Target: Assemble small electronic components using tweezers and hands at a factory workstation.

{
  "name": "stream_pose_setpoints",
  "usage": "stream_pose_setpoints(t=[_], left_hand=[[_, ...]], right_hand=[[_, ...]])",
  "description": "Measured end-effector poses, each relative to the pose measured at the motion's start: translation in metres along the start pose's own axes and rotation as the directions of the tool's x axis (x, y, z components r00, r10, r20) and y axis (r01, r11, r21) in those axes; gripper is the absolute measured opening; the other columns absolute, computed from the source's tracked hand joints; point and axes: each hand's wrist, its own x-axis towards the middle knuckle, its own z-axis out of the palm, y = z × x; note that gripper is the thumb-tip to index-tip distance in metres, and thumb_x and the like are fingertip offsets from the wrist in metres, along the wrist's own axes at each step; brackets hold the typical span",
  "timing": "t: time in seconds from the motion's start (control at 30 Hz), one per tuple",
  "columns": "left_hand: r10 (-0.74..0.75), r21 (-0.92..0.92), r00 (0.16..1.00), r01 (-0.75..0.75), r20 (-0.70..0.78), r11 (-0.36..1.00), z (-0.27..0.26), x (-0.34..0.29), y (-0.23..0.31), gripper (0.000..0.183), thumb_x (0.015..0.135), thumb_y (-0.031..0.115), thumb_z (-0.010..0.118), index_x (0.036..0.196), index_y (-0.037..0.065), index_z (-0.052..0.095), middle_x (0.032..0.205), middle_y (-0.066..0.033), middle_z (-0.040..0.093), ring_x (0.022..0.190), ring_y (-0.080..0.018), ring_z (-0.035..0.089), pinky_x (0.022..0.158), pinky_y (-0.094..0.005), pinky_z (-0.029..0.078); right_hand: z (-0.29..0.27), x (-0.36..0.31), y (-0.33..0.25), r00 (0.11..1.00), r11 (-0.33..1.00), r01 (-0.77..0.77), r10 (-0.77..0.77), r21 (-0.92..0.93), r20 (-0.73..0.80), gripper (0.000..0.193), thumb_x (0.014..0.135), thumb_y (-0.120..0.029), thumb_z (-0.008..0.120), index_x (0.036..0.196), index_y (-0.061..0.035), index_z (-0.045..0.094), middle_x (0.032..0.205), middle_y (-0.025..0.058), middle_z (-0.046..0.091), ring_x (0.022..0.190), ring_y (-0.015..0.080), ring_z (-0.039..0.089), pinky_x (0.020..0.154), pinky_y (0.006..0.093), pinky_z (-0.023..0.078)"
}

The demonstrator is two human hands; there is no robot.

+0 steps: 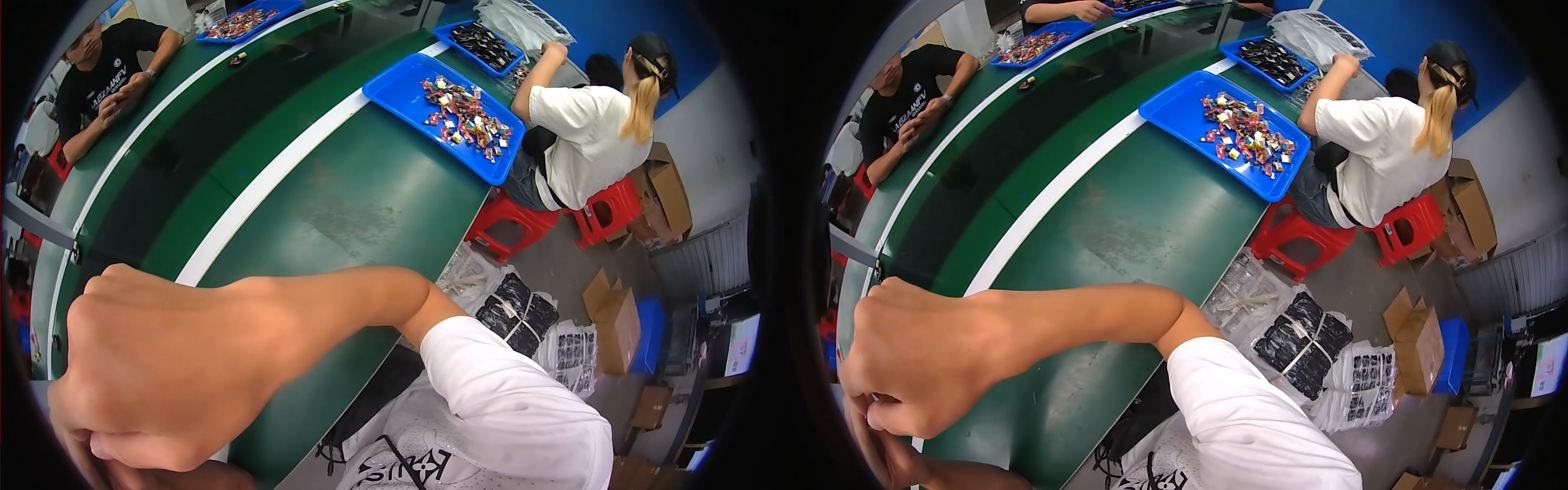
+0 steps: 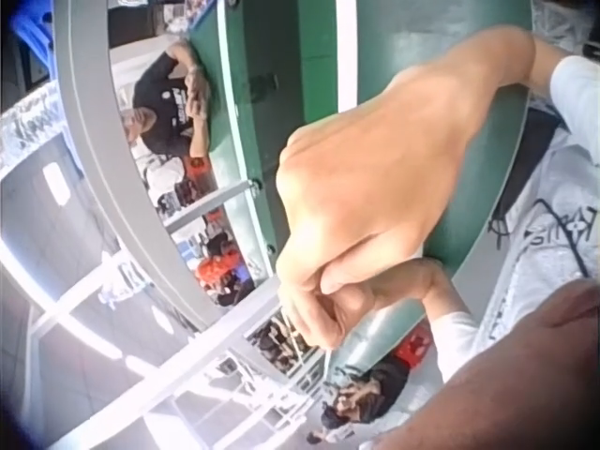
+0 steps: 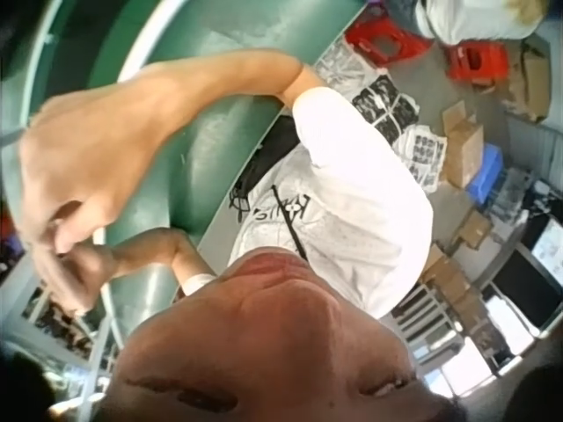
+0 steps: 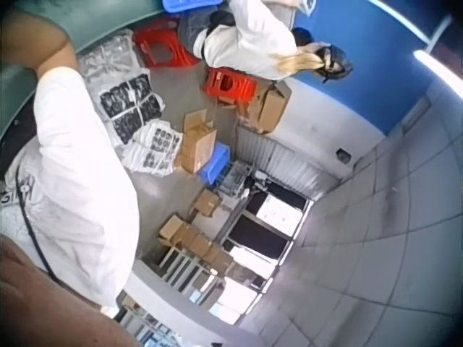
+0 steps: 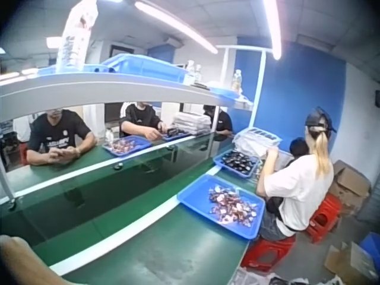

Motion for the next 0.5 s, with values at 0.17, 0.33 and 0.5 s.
stream_pose_setpoints(t=[0.17,0.33,0.5], left_hand=[[-0.204,-0.02,0.979,0.203,-0.029,0.979,0.01,0.014,0.033,0.009,0.08,-0.003,0.076,0.084,-0.01,0.077,0.069,-0.0189,0.073,0.052,-0.0193,0.065,0.044,-0.0268,0.044],[-0.256,0.008,0.966,0.256,0.031,0.967,0.007,0.014,0.035,0.01,0.078,-0.006,0.075,0.085,-0.012,0.076,0.071,-0.0203,0.072,0.053,-0.0189,0.065,0.047,-0.0262,0.047],[-0.386,0.056,0.916,0.382,0.111,0.923,-0.026,-0.022,0.032,0.018,0.085,-0.01,0.07,0.102,-0.016,0.071,0.093,-0.0233,0.073,0.076,-0.0257,0.07,0.067,-0.0329,0.054]], right_hand=[[-0.003,0.0,-0.003,1.0,1.0,-0.011,0.011,-0.003,-0.001,0.014,0.07,-0.015,0.067,0.073,-0.0018,0.073,0.059,0.0145,0.065,0.054,0.0355,0.063,0.053,0.044,0.048],[0.0,0.001,-0.005,0.998,1.0,-0.005,0.007,0.027,-0.055,0.014,0.071,-0.014,0.068,0.073,-0.0017,0.073,0.057,0.0144,0.063,0.052,0.0358,0.061,0.052,0.0444,0.047],[-0.003,0.0,-0.006,0.999,1.0,0.008,-0.009,-0.019,-0.044,0.014,0.072,-0.014,0.068,0.074,-0.0017,0.073,0.056,0.0155,0.062,0.05,0.0357,0.059,0.05,0.0435,0.046]])
